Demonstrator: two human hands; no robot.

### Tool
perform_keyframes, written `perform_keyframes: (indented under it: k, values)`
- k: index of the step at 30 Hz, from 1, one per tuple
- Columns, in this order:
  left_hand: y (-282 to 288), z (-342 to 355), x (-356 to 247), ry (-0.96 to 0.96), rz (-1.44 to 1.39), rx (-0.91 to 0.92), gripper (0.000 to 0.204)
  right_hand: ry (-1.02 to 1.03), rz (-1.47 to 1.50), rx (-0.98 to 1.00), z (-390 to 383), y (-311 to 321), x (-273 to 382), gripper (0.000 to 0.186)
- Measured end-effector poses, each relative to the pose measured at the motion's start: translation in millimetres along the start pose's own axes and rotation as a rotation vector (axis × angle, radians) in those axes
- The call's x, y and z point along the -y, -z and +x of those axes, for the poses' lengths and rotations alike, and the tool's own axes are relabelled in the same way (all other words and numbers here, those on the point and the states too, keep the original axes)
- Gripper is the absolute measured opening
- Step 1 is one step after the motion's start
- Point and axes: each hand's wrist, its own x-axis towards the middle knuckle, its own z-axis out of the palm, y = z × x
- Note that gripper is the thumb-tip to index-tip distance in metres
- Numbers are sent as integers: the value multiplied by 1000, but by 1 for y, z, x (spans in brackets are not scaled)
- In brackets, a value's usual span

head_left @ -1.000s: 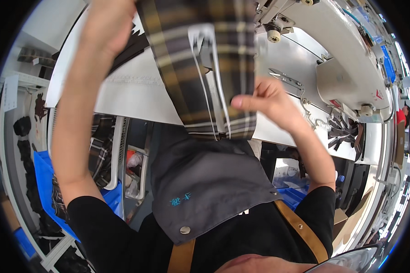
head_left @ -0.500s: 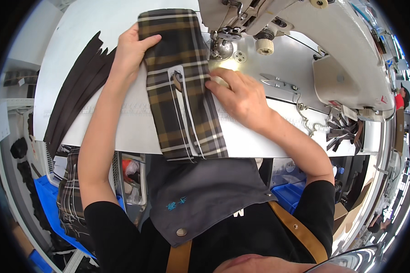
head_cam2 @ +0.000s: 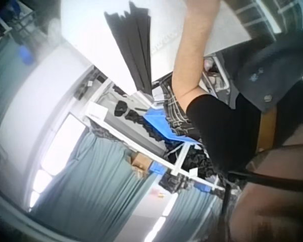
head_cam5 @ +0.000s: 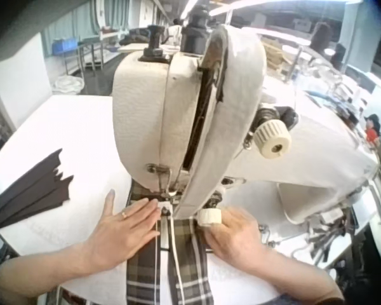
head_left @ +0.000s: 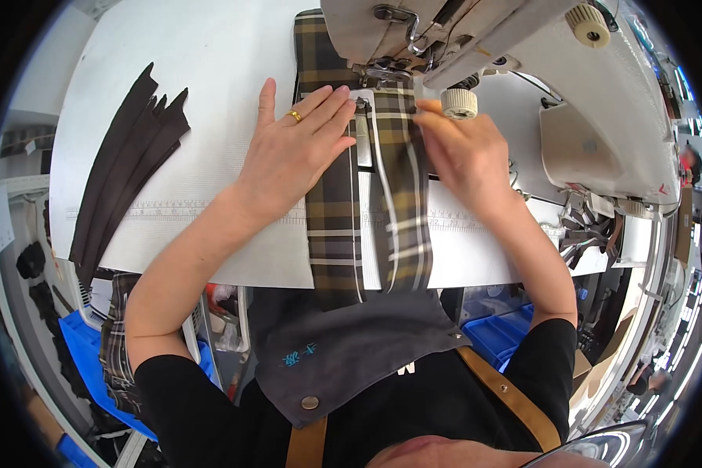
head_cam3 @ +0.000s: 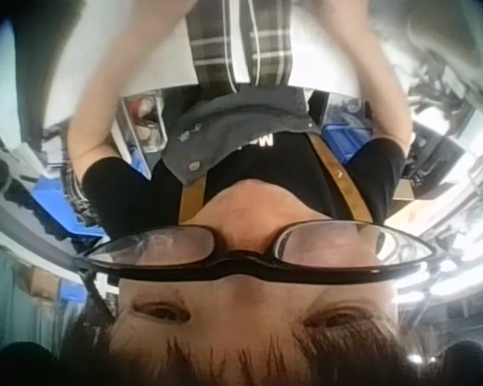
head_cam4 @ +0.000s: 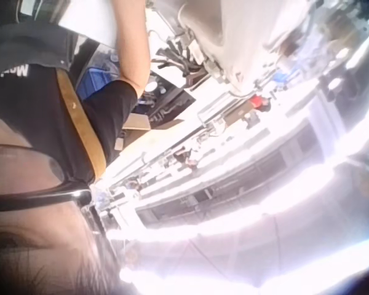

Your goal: The person sews a zipper onto a plaid fabric pouch using a sewing machine. They align the zipper, guide the fabric under the needle, and stitch along the edges. The person trims excess threads with scissors and repeats the process on another pouch.

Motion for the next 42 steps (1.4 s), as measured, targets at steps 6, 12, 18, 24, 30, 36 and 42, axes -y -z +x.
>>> perform_keyframes:
  k: [6,12,18,24,30,36,42]
  values:
    - [1,5,0,15,-91,56,40,-36,15,-40,21,-40,-14,18]
    - [-1,-1,-4,-44,44,-46,39,-368,397,103,15,-10,-8,18]
    - [-3,6,-3,-31,19,8,45,-278,178,107,14,-12,-16,12]
    - [-3,4,-4,-65,-3,3,43,-144,78,46,16,-20,-17,13]
    - [-3,14,-7,-63,-34,70,44,-225,125,50,12,-15,-23,7]
    - [-15,3,1,-61,121,45,45,-113,60,-87,-14,22,-5,10]
    - [-14,3,6,-20,87,132,38,-611,-291,74,-174,141,-36,21]
